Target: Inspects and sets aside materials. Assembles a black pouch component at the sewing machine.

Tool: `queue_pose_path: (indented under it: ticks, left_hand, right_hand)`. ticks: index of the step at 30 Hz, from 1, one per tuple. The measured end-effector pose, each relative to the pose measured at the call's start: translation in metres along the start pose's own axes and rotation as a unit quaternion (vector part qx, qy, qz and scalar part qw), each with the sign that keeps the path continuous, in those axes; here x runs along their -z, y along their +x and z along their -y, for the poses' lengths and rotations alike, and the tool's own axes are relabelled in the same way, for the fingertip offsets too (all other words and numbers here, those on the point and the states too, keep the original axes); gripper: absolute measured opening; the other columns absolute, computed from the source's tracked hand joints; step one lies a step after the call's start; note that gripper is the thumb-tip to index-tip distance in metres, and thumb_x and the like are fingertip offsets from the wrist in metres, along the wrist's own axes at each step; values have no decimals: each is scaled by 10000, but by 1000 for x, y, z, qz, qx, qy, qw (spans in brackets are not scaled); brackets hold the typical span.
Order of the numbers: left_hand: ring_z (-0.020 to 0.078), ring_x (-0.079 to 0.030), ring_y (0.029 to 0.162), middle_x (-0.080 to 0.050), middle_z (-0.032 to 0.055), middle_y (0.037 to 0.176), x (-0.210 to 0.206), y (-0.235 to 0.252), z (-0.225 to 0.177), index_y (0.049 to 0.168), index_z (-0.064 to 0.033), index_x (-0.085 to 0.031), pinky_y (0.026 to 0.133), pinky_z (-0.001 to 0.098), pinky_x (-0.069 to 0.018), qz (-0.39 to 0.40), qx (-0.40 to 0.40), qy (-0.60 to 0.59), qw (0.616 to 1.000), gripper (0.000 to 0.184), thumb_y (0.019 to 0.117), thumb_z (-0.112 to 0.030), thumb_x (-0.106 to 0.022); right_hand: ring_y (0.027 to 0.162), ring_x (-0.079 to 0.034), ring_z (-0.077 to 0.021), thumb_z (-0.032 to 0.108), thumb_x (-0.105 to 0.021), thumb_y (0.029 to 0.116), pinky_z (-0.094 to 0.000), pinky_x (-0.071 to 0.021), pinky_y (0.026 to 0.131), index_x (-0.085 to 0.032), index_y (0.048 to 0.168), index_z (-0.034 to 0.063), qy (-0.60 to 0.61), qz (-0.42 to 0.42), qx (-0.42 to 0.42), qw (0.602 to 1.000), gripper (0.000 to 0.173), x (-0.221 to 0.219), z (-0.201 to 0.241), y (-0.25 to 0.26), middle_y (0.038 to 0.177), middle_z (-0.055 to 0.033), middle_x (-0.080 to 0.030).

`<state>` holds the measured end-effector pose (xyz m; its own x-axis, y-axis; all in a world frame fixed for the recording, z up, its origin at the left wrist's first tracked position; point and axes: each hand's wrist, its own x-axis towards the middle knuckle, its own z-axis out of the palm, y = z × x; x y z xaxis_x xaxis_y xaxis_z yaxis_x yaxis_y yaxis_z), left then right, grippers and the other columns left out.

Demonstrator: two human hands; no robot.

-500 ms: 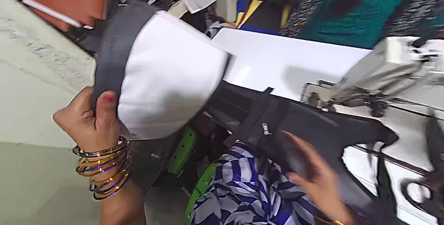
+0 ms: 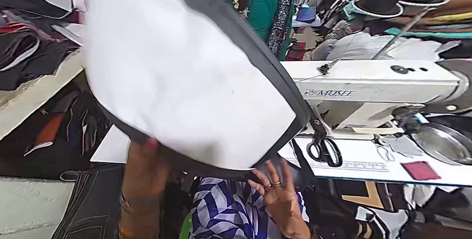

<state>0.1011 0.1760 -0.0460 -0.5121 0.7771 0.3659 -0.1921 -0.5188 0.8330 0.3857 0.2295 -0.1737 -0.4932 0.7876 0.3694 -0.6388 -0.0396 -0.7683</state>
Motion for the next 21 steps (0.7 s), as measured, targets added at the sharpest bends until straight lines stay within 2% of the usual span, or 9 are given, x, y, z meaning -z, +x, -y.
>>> queue_pose_path:
  ticks: [3, 7, 10, 11, 13, 15, 18, 20, 21]
  left_hand:
    - [137, -775, 860, -786, 7, 1038, -9, -71, 37, 1147, -264, -672, 680, 306, -661, -44, 110, -123, 985, 253, 908, -327, -729]
    - [129, -750, 1026, -772, 9, 1133, -5, -116, 71, 1177, -250, -750, 851, 323, -636, -29, 153, -262, 953, 249, 961, -321, -649]
    - [95, -770, 779, -797, 10, 954, 3, -120, 65, 1131, -235, -710, 627, 229, -632, -10, 215, -71, 974, 158, 985, -257, -653]
    - [75, -760, 718, -794, -4, 893, 15, -115, 57, 1129, -163, -601, 576, 208, -608, 78, 243, 103, 961, 131, 1033, -248, -573]
    - [202, -728, 679, -768, 85, 838, 36, -101, 30, 1250, -20, -688, 610, 425, -584, 355, 229, 366, 829, 361, 1014, -270, -579]
    - [266, -731, 649, -771, 97, 806, 27, -87, 14, 1239, -96, -740, 587, 532, -553, 522, 132, 380, 752, 338, 991, -288, -613]
    - [183, -718, 1094, -754, 19, 1184, -10, -61, 56, 1278, -149, -708, 940, 439, -577, 435, -9, 408, 803, 390, 1040, -398, -524]
    - [395, -457, 1436, -572, 86, 1494, -33, -43, 106, 1461, -168, -583, 1146, 686, -306, 367, -7, 522, 770, 507, 999, -377, -585]
    - [470, -320, 1495, -462, 127, 1582, -39, -36, 129, 1503, -185, -537, 1139, 773, -174, 366, 17, 570, 736, 579, 972, -397, -627]
  right_hand:
    - [1118, -689, -157, 542, -771, 819, -360, -608, 877, -203, 1565, 275, -8, -139, 12, 990, 975, 10, 22, 1, 1483, 25, -551]
    - [1099, -682, 0, 424, -775, 855, -204, -560, 953, -672, 1324, 237, -4, -156, -8, 988, 516, 35, 26, -25, 1199, 92, -743]
    - [968, -736, -26, 298, -809, 810, -228, -616, 848, -732, 1156, 228, 77, -252, -36, 964, 361, 18, 30, -54, 1044, 61, -783]
    - [929, -744, -44, 237, -838, 777, -245, -629, 812, -688, 1153, 209, 53, -296, -35, 953, 405, 20, 35, -52, 1010, 51, -782]
    - [836, -732, -15, 128, -759, 758, -226, -630, 730, -544, 1157, 177, -56, -367, -67, 926, 456, 34, 53, -43, 921, 93, -759]
    - [740, -718, 7, 31, -608, 744, -203, -616, 654, -569, 1049, 162, -132, -402, -102, 901, 334, 62, 75, -33, 822, 108, -751]
    - [780, -721, -7, 110, -426, 942, -224, -618, 692, -683, 939, 189, -87, -426, -39, 900, 268, 97, 96, -24, 837, 76, -763]
    - [958, -723, -49, 353, -310, 1079, -307, -628, 820, -625, 1081, 215, -43, -407, 31, 912, 344, 98, 104, -21, 993, 73, -757]
    - [1017, -718, -95, 421, -425, 1052, -362, -619, 859, -629, 1147, 203, -28, -390, 57, 919, 314, 91, 104, -20, 1053, 45, -752]
